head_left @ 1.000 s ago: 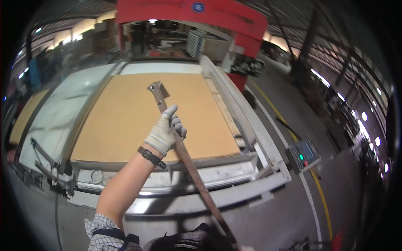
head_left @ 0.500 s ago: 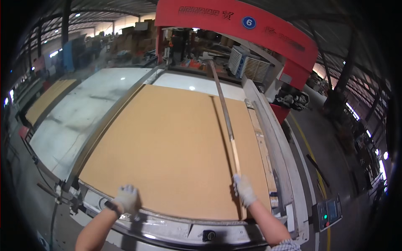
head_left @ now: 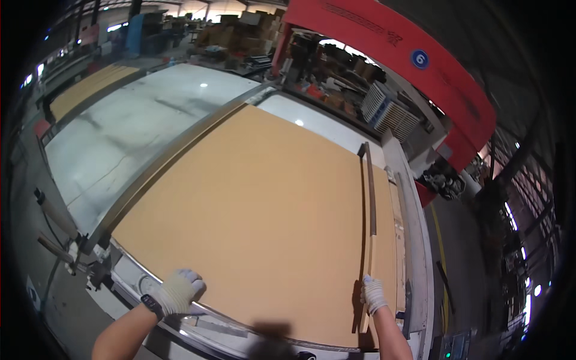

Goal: Operate an industrial saw to cut and process cardboard or wood materials.

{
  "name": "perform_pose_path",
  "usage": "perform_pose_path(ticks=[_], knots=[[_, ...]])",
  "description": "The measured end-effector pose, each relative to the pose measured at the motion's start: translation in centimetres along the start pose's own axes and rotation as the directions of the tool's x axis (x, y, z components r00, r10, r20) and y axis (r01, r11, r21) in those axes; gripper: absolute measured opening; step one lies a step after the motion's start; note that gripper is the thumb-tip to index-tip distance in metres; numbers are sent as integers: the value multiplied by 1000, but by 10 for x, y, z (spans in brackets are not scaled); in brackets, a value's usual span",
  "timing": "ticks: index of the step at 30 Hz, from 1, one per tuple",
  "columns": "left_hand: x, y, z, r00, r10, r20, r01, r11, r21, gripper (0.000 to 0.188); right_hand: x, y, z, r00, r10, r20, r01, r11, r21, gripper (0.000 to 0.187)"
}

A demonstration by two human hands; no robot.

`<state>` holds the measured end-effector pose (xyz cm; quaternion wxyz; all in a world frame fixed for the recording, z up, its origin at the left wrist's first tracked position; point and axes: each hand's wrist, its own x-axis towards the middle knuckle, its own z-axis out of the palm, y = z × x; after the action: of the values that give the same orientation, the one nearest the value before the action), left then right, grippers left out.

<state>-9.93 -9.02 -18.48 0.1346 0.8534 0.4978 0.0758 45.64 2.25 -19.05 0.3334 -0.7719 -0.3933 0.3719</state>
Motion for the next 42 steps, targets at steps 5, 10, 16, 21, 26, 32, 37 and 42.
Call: perform_pose_path(ticks=[5, 10, 16, 21, 26, 32, 37, 42], knots=[[8, -12, 3, 989, 148, 5, -148, 988, 45, 50, 44, 19, 16, 998, -53, -12, 50, 982, -182, 33], [3, -12, -4, 997, 76, -17, -78, 993, -85, 43, 125, -86, 122, 991, -110, 72, 122, 974, -190, 38], [-2, -18, 8, 995, 51, -85, -67, 979, -191, 48, 66, -206, 347, 769, 94, 632, -372, 870, 324, 43], [-8, -20, -2, 981, 98, -167, -133, 968, -211, 55, 11, -170, 333, 117, -199, 973, -692, 686, 224, 40], [-10, -18, -1, 986, 116, -123, -133, 980, -145, 53, -23, -192, 347, 374, 110, 921, -757, 610, 235, 41], [-14, -17, -1, 994, 50, -102, -70, 977, -201, 52, 19, -251, 384, 422, 50, 905, -520, 831, 197, 47], [-13, -22, 11, 956, 52, -290, -75, 995, -69, 54, -21, -223, 398, 267, -107, 958, -794, 539, 282, 42], [3, -23, 12, 981, 66, -181, -102, 975, -197, 42, 11, -217, 373, 285, -214, 934, -651, 672, 353, 44]])
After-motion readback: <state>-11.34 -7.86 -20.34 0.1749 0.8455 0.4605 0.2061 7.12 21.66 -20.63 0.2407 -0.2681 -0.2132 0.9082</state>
